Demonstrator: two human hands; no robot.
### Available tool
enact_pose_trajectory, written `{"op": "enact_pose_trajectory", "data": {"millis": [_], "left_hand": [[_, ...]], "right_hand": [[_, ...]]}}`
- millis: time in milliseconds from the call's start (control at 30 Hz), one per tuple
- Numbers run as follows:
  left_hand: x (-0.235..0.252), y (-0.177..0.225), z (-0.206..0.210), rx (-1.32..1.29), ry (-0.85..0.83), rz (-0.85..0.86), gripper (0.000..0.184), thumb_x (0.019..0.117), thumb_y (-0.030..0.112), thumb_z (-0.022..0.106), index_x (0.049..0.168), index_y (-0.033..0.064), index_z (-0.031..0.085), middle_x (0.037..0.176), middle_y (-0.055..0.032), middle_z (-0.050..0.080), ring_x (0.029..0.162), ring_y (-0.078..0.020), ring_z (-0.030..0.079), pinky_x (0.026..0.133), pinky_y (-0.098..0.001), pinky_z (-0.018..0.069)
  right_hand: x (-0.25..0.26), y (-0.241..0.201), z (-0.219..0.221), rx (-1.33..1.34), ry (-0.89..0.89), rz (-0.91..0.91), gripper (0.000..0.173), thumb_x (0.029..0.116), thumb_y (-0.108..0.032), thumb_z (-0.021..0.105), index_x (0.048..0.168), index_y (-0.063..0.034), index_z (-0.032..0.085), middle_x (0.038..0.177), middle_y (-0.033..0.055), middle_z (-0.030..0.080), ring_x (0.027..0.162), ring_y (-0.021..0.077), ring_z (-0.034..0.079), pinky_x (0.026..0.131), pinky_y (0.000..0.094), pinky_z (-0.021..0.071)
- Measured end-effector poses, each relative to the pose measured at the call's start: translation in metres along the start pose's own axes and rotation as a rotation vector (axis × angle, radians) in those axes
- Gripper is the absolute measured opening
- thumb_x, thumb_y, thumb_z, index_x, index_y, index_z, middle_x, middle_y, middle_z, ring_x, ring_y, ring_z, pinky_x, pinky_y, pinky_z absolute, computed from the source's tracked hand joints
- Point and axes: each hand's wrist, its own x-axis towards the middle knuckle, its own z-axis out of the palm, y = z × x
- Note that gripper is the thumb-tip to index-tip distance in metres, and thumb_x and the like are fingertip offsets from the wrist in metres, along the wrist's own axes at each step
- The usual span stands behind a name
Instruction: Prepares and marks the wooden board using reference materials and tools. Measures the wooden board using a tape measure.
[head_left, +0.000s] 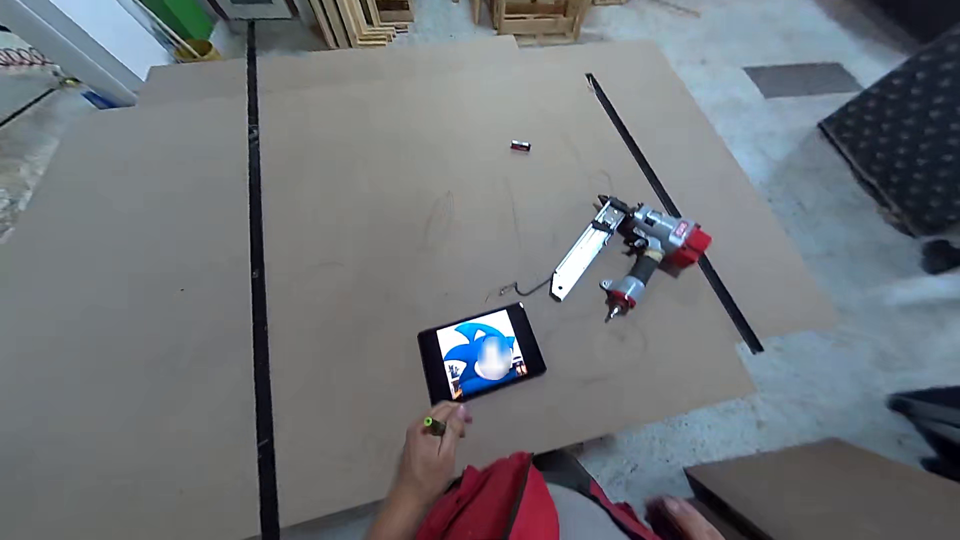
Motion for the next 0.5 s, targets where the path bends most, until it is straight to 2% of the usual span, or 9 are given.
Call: {"op": "enact_pose_trajectory", "data": {"millis": [33,67,100,133,200,267,300,433,500], "left_hand": [[-0.019,0.0,0.005,-0.017,-0.073,-0.055,0.042,0.1072,0.039,0.047,0.093,0.0104,0.074,0.086,0.0025,0.074,0.074,-0.0089,0.07,0.071,-0.0317,0.0616],[-0.031,0.002,0.01,-0.015,-0.15,-0.078,0.043,0.1071,0.043,0.048,0.095,0.0095,0.072,0.08,0.0014,0.072,0.067,-0.0097,0.068,0.065,-0.0323,0.0605],[-0.038,0.007,0.016,-0.005,-0.223,-0.076,0.043,0.1064,0.045,0.05,0.101,0.008,0.071,0.079,-0.0005,0.07,0.066,-0.0109,0.066,0.064,-0.0334,0.0592],[-0.042,0.011,0.021,-0.015,-0.286,-0.057,0.041,0.105,0.044,0.055,0.107,0.0068,0.071,0.083,-0.0025,0.07,0.07,-0.0113,0.066,0.067,-0.0338,0.059],[-0.049,0.026,0.027,-0.087,-0.382,-0.055,0.036,0.0998,0.038,0.067,0.118,0.0068,0.07,0.098,-0.0031,0.073,0.084,-0.0098,0.069,0.079,-0.0315,0.06],[-0.057,0.037,0.027,-0.173,-0.4,-0.098,0.035,0.0955,0.036,0.073,0.116,0.0079,0.07,0.099,-0.0018,0.074,0.088,-0.0104,0.07,0.081,-0.0317,0.0602],[-0.062,0.039,0.026,-0.208,-0.387,-0.125,0.033,0.0939,0.035,0.075,0.114,0.0084,0.07,0.098,-0.0014,0.074,0.086,-0.0111,0.07,0.08,-0.0319,0.0606],[-0.088,0.031,0.005,-0.168,-0.372,-0.199,0.029,0.09,0.032,0.079,0.108,0.0094,0.071,0.086,0.0011,0.069,0.074,-0.0091,0.064,0.069,-0.0288,0.0558],[-0.089,0.024,-0.011,-0.124,-0.469,-0.187,0.034,0.089,0.032,0.08,0.112,0.0086,0.069,0.088,0.0007,0.072,0.078,-0.0095,0.068,0.074,-0.0305,0.0589]], "right_hand": [[0.006,-0.001,0.014,-0.013,-0.049,-0.036,0.04,0.1067,-0.028,0.037,0.124,-0.0039,0.064,0.103,0.0053,0.07,0.091,0.0119,0.066,0.083,0.036,0.0563],[0.013,-0.008,0.028,-0.028,-0.125,-0.058,0.041,0.1017,-0.029,0.04,0.13,-0.0076,0.061,0.108,0.0056,0.07,0.092,0.0134,0.066,0.081,0.0369,0.0567],[0.021,-0.018,0.042,-0.049,-0.217,-0.086,0.045,0.0974,-0.031,0.044,0.135,-0.012,0.06,0.111,0.0051,0.07,0.089,0.014,0.066,0.076,0.0366,0.0561],[0.027,-0.031,0.056,-0.085,-0.321,-0.122,0.048,0.0967,-0.035,0.047,0.14,-0.0165,0.058,0.116,0.0047,0.069,0.088,0.0146,0.065,0.073,0.0368,0.0545],[0.03,-0.056,0.083,-0.207,-0.5,-0.191,0.051,0.1007,-0.046,0.052,0.146,-0.0212,0.055,0.132,0.0046,0.064,0.102,0.0162,0.067,0.085,0.0412,0.0577],[0.025,-0.072,0.107,-0.342,-0.555,-0.293,0.061,0.0974,-0.06,0.059,0.144,-0.0213,0.058,0.137,0.0033,0.061,0.114,0.0143,0.064,0.097,0.0409,0.056],[0.024,-0.074,0.117,-0.407,-0.552,-0.348,0.064,0.0936,-0.065,0.062,0.141,-0.0218,0.06,0.135,0.0022,0.061,0.116,0.013,0.063,0.099,0.0398,0.0551],[0.012,-0.054,0.149,-0.579,-0.539,-0.45,0.073,0.0849,-0.077,0.064,0.133,-0.0219,0.065,0.13,0.0018,0.063,0.116,0.0134,0.062,0.1,0.0399,0.054],[0.008,-0.053,0.161,-0.6,-0.532,-0.475,0.072,0.0841,-0.076,0.066,0.129,-0.0203,0.067,0.126,0.0034,0.064,0.112,0.0151,0.063,0.097,0.041,0.0547]]}}
